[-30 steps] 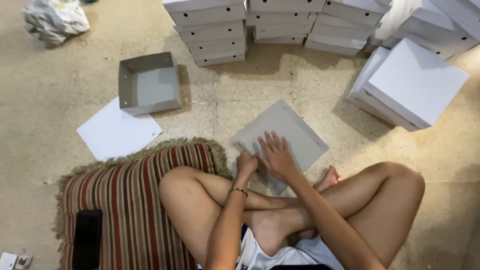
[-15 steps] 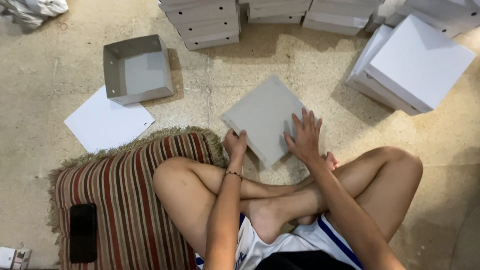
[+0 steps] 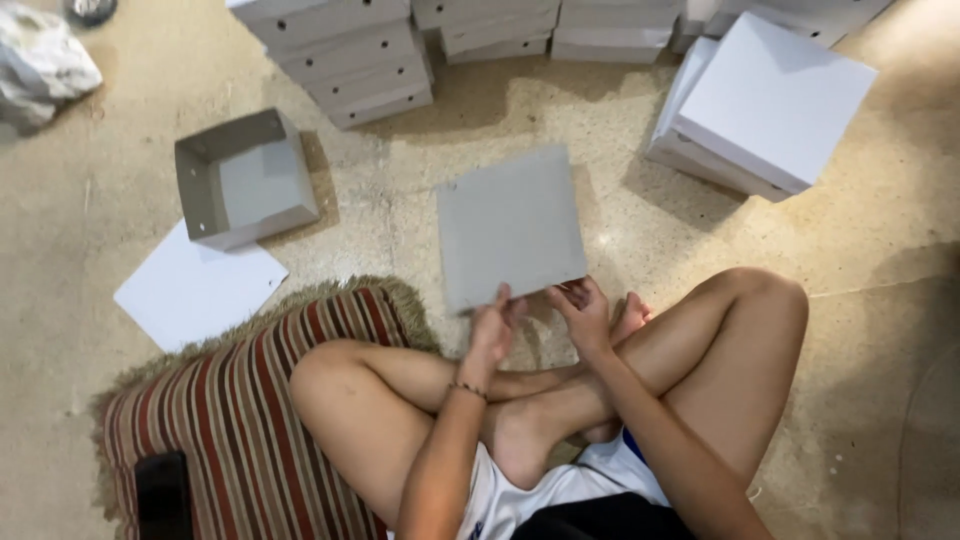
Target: Assembling cardboard boxes by folding flat sheets and attaching lids.
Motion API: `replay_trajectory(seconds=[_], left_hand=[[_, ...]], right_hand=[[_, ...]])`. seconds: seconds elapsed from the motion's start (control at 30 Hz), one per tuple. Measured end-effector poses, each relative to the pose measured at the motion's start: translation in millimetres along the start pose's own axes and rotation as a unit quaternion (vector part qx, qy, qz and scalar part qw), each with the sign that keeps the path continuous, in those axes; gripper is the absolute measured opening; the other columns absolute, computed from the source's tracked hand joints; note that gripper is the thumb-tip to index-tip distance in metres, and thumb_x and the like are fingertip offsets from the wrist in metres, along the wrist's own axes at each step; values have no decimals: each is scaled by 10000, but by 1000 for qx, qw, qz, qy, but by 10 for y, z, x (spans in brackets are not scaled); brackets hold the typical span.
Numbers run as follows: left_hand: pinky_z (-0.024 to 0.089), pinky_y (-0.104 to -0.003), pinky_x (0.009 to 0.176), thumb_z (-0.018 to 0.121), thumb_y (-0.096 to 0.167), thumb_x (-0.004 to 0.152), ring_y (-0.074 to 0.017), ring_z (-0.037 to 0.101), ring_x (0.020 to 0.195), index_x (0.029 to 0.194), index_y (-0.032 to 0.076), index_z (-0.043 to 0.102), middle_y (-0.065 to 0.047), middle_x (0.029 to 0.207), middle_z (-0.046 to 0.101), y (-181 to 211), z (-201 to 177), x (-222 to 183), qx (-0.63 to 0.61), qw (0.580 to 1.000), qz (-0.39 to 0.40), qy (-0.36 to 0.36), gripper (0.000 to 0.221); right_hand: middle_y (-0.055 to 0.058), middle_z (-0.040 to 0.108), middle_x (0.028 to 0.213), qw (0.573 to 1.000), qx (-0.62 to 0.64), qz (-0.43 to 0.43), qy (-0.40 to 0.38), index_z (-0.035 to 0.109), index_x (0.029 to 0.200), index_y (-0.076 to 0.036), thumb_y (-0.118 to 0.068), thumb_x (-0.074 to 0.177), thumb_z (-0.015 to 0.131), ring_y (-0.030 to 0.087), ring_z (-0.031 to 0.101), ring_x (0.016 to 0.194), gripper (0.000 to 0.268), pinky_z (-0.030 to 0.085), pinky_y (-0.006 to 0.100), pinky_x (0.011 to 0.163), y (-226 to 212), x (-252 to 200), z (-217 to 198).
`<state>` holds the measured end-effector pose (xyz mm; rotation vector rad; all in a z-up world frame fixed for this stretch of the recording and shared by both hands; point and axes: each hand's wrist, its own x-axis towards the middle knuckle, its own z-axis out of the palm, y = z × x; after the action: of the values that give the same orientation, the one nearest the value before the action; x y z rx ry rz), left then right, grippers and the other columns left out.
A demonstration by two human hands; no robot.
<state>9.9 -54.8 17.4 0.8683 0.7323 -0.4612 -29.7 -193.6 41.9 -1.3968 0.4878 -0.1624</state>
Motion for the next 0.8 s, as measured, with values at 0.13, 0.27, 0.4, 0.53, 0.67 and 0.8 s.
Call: replay_trajectory(seconds=[0.13, 0.27, 0.4, 0.53, 0.67, 0.8], left_hand=[[432, -301, 484, 526, 577, 834, -198, 523, 525, 827, 13, 572, -84, 614, 471, -70, 141, -313, 290, 954, -52, -49, 566], [512, -329, 496, 466, 513, 884, -248, 642, 520, 778, 59, 630, -126, 613, 620, 354, 492, -806, 573, 798, 139, -124, 495], [521, -413, 581, 573, 530, 784, -301, 653, 673, 861, 102, 570, -112, 698, 644, 542, 1166, -1335, 581, 694, 421, -52, 435], [544, -408, 601, 498, 642, 751, -321, 655, 746, 1074, 77, 522, -153, 849, 617, 362, 1540, -938, 659, 595, 453, -82, 651], [547, -447, 602, 575, 219, 782, -357, 654, 712, 895, 99, 601, -116, 754, 635, 430, 1689, -611, 741, 545, 380, -100, 167], [531, -411, 681, 617, 139, 779, -311, 659, 764, 920, 131, 604, -67, 757, 685, 816, 1572, -920, 667, 607, 386, -193, 142]], right_hand=[[142, 639, 826, 981, -34, -142, 128, 565, 964, 6, -118, 835, 655, 183, 621, 749, 200, 527, 339, 650, -206, -48, 37], [180, 642, 845, 971, 7, -178, 161, 564, 990, 33, -37, 857, 588, 207, 628, 668, 152, 548, 367, 591, -359, -60, -35], [115, 648, 771, 965, -40, -202, 164, 605, 970, -10, -104, 814, 667, 176, 609, 559, 192, 510, 305, 510, -432, -99, -19], [33, 523, 533, 932, -180, -230, 213, 613, 737, -97, -134, 721, 693, 96, 450, 468, 91, 343, 180, 478, -270, -93, -67], [109, 611, 739, 972, -2, -181, 151, 612, 932, -49, -46, 768, 661, 126, 523, 589, 171, 458, 273, 502, -331, -46, -92], [122, 630, 814, 981, 75, -132, 120, 599, 998, -4, -72, 831, 636, 158, 587, 648, 184, 521, 313, 521, -326, -35, -80]])
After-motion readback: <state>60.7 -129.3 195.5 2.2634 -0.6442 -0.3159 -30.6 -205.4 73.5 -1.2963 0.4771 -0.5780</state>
